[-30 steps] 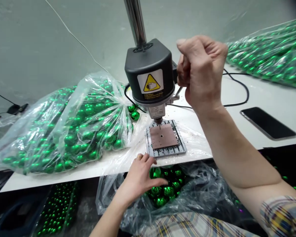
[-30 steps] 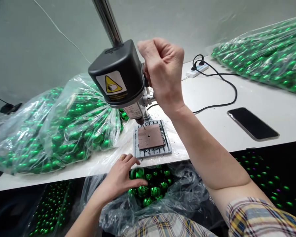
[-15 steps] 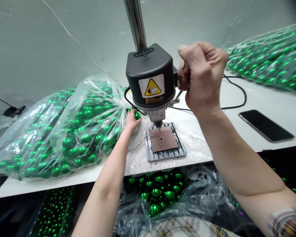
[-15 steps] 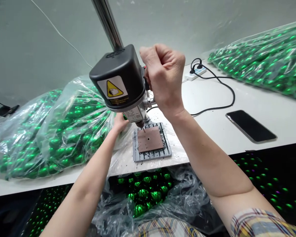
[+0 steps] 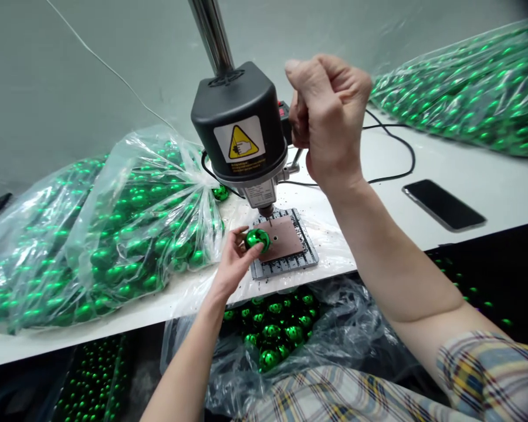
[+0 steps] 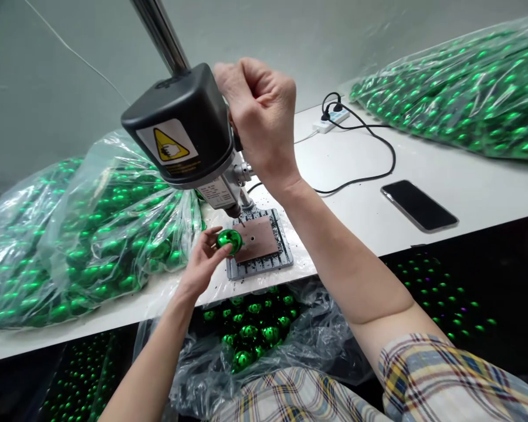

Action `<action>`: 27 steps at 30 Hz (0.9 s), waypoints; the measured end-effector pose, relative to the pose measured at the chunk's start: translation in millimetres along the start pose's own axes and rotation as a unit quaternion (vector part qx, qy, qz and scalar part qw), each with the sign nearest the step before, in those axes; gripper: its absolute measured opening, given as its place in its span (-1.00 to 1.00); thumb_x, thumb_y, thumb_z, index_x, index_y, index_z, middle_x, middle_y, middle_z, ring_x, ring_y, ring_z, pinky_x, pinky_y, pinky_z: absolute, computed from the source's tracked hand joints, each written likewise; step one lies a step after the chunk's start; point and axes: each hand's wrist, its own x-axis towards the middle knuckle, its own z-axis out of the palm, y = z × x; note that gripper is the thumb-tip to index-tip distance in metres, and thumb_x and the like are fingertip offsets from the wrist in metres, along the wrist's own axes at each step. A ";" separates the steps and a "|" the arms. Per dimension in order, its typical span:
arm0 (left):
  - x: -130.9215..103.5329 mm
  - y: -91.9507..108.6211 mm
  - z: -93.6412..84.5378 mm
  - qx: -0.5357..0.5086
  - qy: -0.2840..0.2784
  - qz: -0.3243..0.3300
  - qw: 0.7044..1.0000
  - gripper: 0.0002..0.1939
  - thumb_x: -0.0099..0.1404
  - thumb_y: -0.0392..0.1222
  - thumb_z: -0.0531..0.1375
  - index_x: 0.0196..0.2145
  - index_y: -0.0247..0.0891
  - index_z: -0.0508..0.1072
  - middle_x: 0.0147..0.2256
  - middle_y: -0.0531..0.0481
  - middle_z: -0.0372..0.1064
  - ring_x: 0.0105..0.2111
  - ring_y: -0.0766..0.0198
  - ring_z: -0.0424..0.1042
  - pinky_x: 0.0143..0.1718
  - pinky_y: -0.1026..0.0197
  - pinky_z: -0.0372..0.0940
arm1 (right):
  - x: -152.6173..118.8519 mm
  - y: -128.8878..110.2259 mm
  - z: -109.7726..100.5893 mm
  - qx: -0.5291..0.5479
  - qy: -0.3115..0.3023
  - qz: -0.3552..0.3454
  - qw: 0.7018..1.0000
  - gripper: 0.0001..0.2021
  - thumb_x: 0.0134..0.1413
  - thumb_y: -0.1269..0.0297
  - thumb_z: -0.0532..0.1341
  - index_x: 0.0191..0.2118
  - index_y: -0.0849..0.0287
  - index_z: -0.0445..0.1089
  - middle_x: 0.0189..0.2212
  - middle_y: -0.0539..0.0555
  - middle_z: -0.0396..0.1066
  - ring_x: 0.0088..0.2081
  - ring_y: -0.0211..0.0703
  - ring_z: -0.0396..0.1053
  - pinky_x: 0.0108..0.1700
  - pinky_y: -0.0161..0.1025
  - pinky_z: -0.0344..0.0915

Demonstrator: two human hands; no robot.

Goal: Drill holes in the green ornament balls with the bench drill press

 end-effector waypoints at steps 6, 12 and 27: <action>15.7 -23.9 22.5 0.057 0.052 0.029 0.997 -0.39 0.06 0.00 0.45 0.02 -0.21 0.42 -0.14 -0.11 0.47 -0.28 0.21 0.46 -0.23 0.14 0.39 | 0.9 0.9 -1.7 0.003 -0.023 -0.013 1.000 -0.36 0.13 -0.20 0.26 -0.65 0.04 -0.11 -0.73 -0.06 -0.07 -0.60 -0.24 -0.09 -0.61 -0.14 -0.07; 24.1 -21.1 29.8 0.105 0.046 0.034 0.993 -0.41 0.02 -0.10 0.46 0.02 -0.22 0.47 -0.17 -0.10 0.49 -0.32 0.22 0.42 -0.26 0.13 0.37 | -0.2 -1.3 -0.9 -0.016 -0.010 -0.013 1.000 -0.36 0.22 -0.12 0.21 -0.65 0.06 -0.15 -0.70 -0.04 -0.05 -0.60 -0.25 -0.08 -0.58 -0.14 -0.05; 25.7 -28.1 44.1 0.163 0.053 0.076 0.982 -0.41 0.00 -0.12 0.47 -0.01 -0.24 0.46 -0.19 -0.08 0.50 -0.21 0.15 0.47 -0.13 0.06 0.40 | -27.5 -11.7 -9.9 0.002 -0.002 -0.045 0.999 -0.39 0.16 -0.10 0.28 -0.63 0.08 -0.07 -0.72 -0.10 -0.01 -0.68 -0.34 -0.11 -0.63 -0.20 -0.14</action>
